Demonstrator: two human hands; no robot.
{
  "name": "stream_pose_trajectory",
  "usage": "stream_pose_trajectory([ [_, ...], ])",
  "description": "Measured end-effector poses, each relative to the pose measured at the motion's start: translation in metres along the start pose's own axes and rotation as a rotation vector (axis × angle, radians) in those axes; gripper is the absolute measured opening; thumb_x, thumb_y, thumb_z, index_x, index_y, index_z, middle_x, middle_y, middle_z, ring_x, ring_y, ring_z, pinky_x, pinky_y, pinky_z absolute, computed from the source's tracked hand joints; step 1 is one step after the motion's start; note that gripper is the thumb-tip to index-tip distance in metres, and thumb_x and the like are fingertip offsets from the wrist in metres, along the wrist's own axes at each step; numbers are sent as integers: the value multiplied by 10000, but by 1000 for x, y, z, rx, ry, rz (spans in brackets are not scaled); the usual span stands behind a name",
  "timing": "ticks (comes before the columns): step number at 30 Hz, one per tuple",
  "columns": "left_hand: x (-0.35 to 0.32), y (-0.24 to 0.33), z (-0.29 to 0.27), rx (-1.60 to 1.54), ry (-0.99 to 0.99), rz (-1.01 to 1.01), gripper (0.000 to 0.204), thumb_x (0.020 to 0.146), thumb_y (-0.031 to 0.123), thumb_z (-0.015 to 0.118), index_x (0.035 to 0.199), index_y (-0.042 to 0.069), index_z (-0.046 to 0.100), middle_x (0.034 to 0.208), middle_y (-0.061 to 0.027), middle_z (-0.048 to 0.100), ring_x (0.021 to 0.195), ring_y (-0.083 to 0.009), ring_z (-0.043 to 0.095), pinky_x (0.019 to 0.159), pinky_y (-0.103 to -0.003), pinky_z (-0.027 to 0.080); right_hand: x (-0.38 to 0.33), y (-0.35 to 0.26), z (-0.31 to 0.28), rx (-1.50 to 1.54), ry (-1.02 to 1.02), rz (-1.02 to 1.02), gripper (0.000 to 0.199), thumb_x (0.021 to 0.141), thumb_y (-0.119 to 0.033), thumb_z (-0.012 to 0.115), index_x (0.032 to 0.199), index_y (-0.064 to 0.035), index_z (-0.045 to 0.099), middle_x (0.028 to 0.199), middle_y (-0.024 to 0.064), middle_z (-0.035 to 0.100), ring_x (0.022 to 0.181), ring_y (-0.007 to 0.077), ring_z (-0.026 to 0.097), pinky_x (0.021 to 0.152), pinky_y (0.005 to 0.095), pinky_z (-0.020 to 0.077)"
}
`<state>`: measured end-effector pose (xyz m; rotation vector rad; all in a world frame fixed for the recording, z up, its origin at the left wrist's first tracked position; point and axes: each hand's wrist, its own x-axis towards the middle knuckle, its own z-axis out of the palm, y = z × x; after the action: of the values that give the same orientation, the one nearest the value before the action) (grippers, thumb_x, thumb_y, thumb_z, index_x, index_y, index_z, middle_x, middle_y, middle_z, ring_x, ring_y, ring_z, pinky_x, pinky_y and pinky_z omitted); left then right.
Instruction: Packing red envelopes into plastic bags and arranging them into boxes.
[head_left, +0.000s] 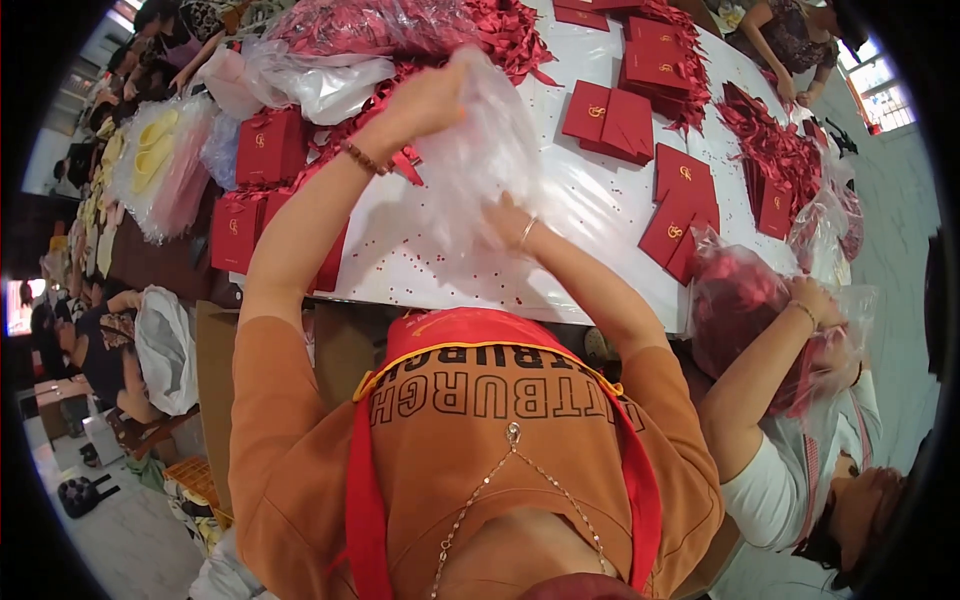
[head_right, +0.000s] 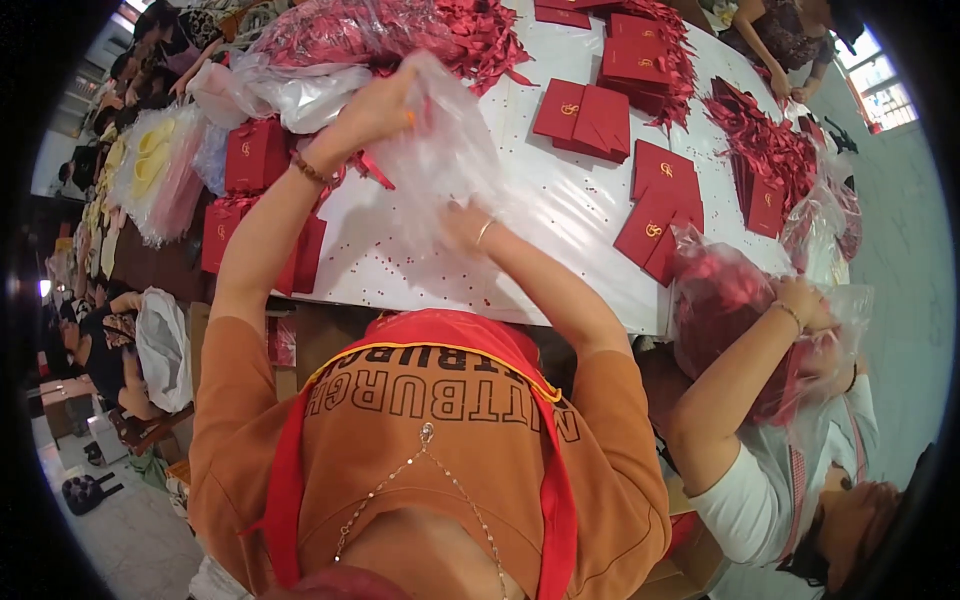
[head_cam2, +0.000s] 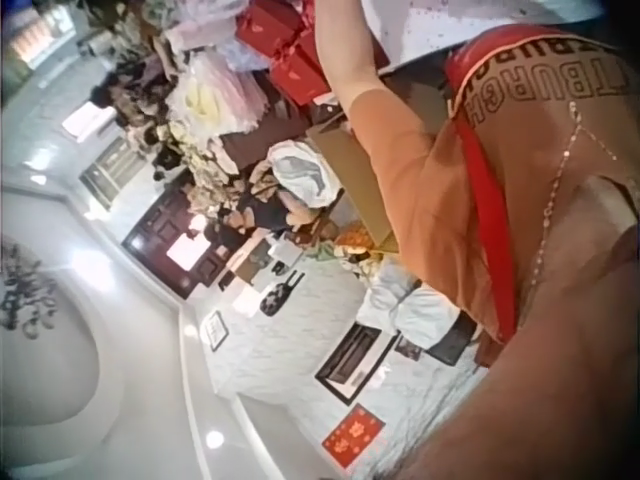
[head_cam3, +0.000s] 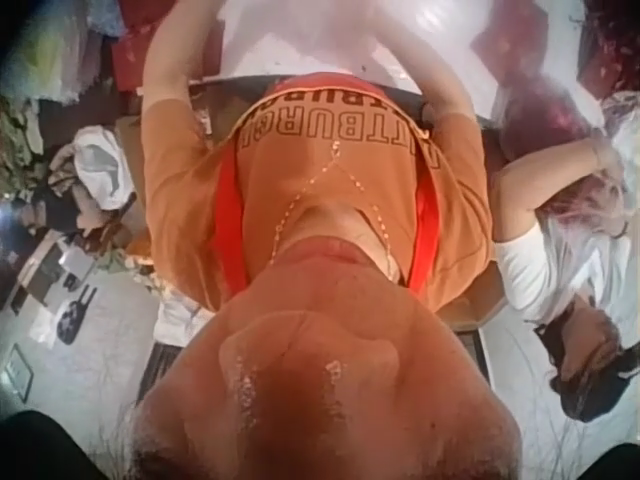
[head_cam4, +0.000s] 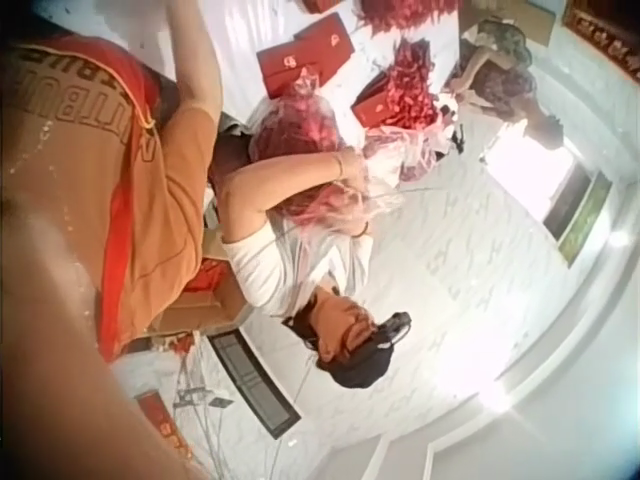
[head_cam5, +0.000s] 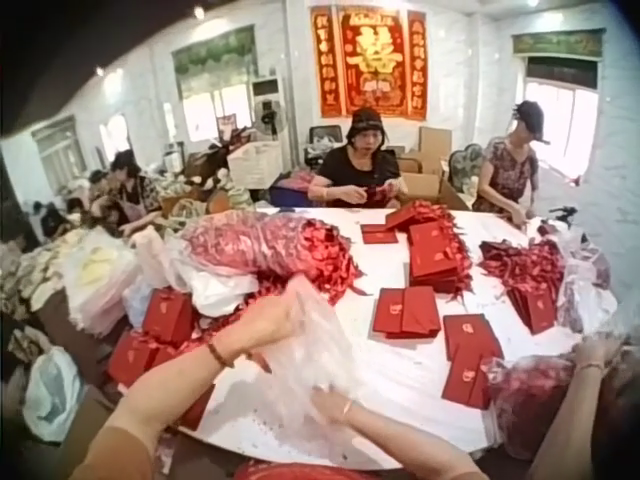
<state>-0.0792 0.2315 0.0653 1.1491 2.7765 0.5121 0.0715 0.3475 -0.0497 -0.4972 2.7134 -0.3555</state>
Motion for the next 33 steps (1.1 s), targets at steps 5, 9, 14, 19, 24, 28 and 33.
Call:
stream_pose_trajectory([
  [5,24,8,-3,229,151,147,468,666,116,529,1121,105,418,726,-216,584,681,-388,569,594,-469,447,66,52,180,830,180,87,434,780,-291,489,1140,-50,506,1203,181,462,1079,306,470,909,557,291],
  [9,14,-7,-6,337,54,302,560,658,152,587,1189,178,411,755,-159,602,704,-318,596,590,-405,478,81,35,137,483,-43,88,431,776,-297,499,1138,-63,514,1208,170,462,1087,296,464,907,567,282],
  [14,28,-26,-26,-228,248,529,364,643,180,626,987,77,568,826,-125,597,738,-259,591,663,-351,464,61,22,92,60,-289,81,429,770,-304,512,1135,-80,522,1213,155,462,1096,284,457,905,580,271],
  [19,-7,43,35,-45,-399,504,180,628,51,506,752,18,632,691,-137,610,670,-252,594,586,-386,442,63,-11,46,-343,-538,78,426,764,-311,525,1133,-97,531,1218,141,462,1106,271,449,902,593,261],
  [24,28,-2,134,-84,-813,137,221,713,140,498,826,-11,613,706,-156,610,659,-272,593,609,-369,462,32,-51,30,-727,-527,78,407,858,-326,358,1197,-137,481,1232,36,468,1119,296,423,968,550,203],
  [28,88,-120,263,-395,-34,538,325,771,231,517,965,-24,570,809,-180,616,730,-258,606,667,-369,480,11,-88,41,-805,-429,-372,378,772,-273,534,1119,-124,553,1166,68,510,1108,234,439,928,556,237],
  [33,90,-55,187,-2,-382,394,394,738,289,533,1015,10,554,977,-185,583,864,-299,568,791,-382,430,48,-51,26,-275,-476,-231,410,765,-298,540,1139,-130,535,1188,45,490,1127,217,426,927,574,225],
])
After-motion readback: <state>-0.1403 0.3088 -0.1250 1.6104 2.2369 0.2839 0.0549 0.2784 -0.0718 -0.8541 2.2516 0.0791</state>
